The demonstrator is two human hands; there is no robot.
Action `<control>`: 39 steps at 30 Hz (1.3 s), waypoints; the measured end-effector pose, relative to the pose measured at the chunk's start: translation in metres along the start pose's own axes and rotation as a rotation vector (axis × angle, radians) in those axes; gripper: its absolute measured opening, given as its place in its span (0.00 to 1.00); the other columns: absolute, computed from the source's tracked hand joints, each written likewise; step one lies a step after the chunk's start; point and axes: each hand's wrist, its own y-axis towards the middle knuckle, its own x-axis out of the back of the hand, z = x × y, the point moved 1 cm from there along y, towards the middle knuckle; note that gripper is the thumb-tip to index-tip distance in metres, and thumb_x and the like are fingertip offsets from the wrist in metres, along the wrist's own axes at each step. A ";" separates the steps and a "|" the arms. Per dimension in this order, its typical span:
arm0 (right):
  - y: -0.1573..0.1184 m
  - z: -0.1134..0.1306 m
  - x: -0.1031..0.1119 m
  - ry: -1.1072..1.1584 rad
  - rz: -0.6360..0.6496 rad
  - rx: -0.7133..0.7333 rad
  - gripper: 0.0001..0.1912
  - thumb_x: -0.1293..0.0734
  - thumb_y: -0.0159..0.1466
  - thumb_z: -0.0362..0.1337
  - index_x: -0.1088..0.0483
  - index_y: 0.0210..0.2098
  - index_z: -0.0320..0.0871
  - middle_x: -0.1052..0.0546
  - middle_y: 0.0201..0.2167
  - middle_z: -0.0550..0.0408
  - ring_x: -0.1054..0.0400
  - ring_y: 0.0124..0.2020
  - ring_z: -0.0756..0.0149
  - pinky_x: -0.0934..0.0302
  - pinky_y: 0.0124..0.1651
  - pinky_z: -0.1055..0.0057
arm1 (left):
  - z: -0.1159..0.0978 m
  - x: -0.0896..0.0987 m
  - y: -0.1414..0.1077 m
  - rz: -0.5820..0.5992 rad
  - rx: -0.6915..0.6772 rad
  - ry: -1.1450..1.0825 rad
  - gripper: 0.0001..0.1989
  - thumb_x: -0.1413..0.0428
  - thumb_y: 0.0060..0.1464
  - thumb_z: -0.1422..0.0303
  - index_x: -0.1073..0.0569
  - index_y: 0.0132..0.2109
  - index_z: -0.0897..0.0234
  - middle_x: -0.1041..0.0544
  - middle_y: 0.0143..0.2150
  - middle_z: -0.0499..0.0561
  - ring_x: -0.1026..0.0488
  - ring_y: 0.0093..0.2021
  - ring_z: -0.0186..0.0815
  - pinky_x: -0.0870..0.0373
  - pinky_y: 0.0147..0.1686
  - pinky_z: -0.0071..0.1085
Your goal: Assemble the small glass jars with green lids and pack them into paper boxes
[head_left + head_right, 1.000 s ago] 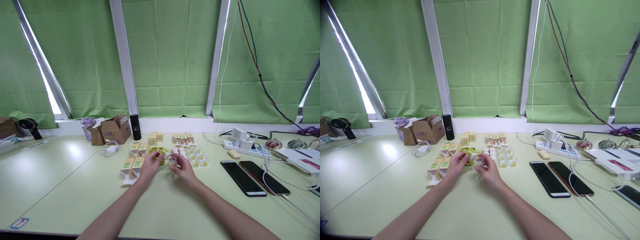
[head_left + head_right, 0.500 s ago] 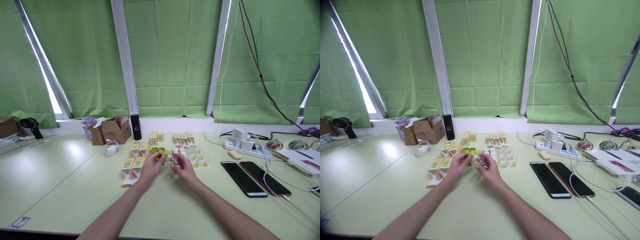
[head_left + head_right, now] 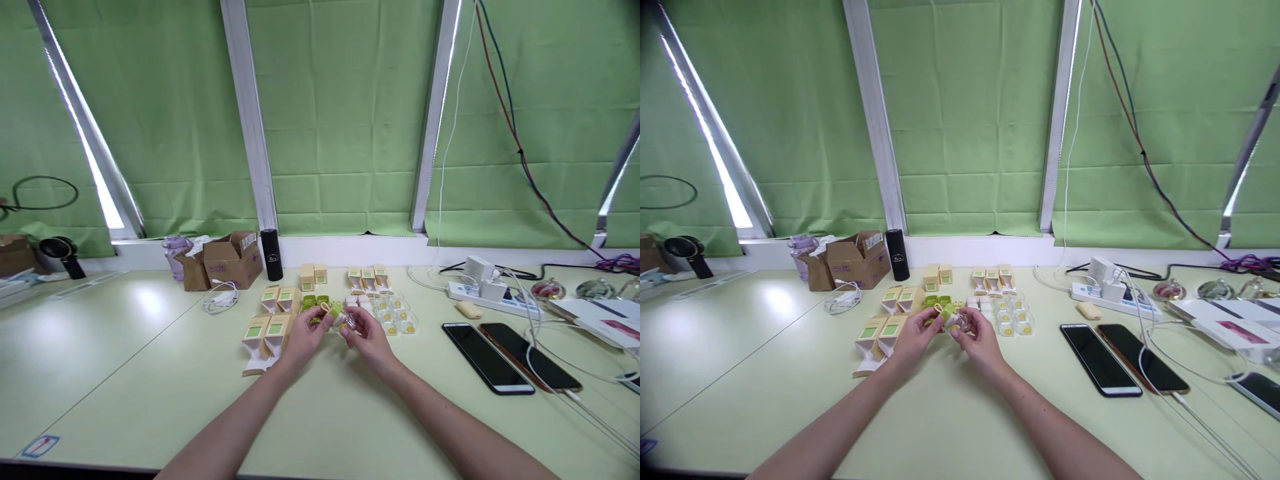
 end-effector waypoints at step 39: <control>0.000 0.001 0.003 -0.073 0.037 -0.035 0.30 0.20 0.54 0.49 0.27 0.51 0.45 0.23 0.46 0.48 0.27 0.36 0.61 0.28 0.33 0.65 | -0.006 -0.002 -0.005 0.071 -0.060 0.221 0.21 0.37 0.61 0.49 0.17 0.49 0.61 0.15 0.47 0.57 0.18 0.46 0.46 0.20 0.46 0.40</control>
